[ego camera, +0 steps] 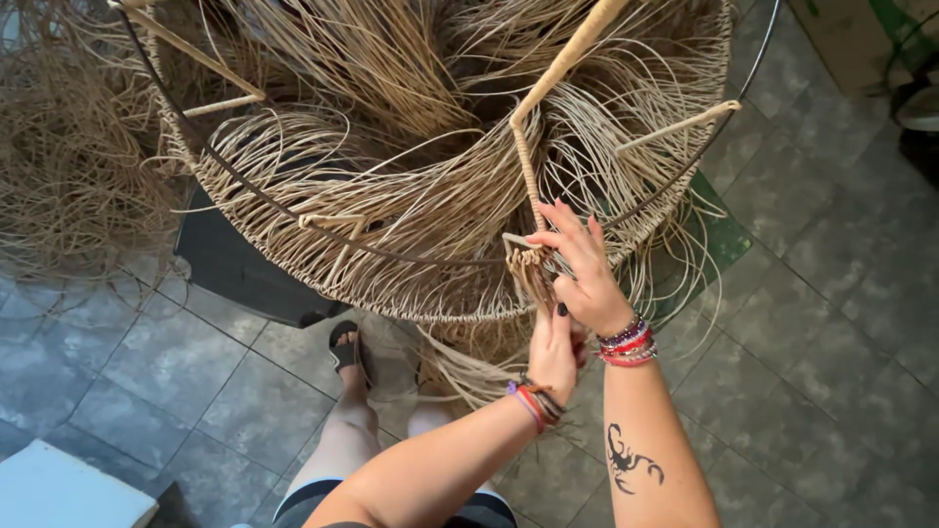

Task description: Weaving natural fibers around a circular frame to create a basket

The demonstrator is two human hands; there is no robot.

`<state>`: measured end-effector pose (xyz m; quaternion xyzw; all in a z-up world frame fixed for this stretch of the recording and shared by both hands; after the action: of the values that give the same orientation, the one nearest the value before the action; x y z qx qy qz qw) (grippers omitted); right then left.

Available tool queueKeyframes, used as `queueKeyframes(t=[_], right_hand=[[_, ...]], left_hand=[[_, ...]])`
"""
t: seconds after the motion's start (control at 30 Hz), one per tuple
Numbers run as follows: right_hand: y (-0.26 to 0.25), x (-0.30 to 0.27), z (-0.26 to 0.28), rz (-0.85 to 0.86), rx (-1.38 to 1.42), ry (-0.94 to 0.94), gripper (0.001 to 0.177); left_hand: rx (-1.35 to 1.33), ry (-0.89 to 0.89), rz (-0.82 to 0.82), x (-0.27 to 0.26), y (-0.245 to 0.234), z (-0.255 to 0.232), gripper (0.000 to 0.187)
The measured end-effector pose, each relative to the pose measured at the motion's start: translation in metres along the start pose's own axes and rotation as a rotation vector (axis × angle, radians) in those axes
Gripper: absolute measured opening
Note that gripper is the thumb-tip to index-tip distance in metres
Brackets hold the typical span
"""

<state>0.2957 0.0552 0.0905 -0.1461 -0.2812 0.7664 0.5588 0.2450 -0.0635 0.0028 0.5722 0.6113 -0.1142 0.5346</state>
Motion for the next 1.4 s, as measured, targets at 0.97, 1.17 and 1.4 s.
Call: queueKeyframes(t=[0.97,1.17,1.4], right_hand=[[0.108,-0.173,0.01,-0.498,-0.113,0.74,0.046],[0.173,-0.28,-0.067,-0.397,-0.085,0.922,0.04],[0.078,-0.338,0.031,-0.256,-0.086,1.019,0.043]], left_hand=[[1.183,0.469,0.24,-0.049,-0.074,-0.072,0.014],[1.529,1.32,0.756,-0.122,-0.005,-0.076,0.042],[1.804,1.397,1.064,-0.053,-0.022,-0.037,0.057]])
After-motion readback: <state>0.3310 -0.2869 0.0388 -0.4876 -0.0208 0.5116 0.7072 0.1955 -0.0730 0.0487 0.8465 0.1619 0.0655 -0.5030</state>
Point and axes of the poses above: each hand's wrist, its own x-axis towards the middle knuckle, its own y-axis out of the palm, z = x × y, the point moved 7 cm from there along x, towards the middle knuckle, and after that the axes turned 8 degrees about -y, right-handed, at the moved point
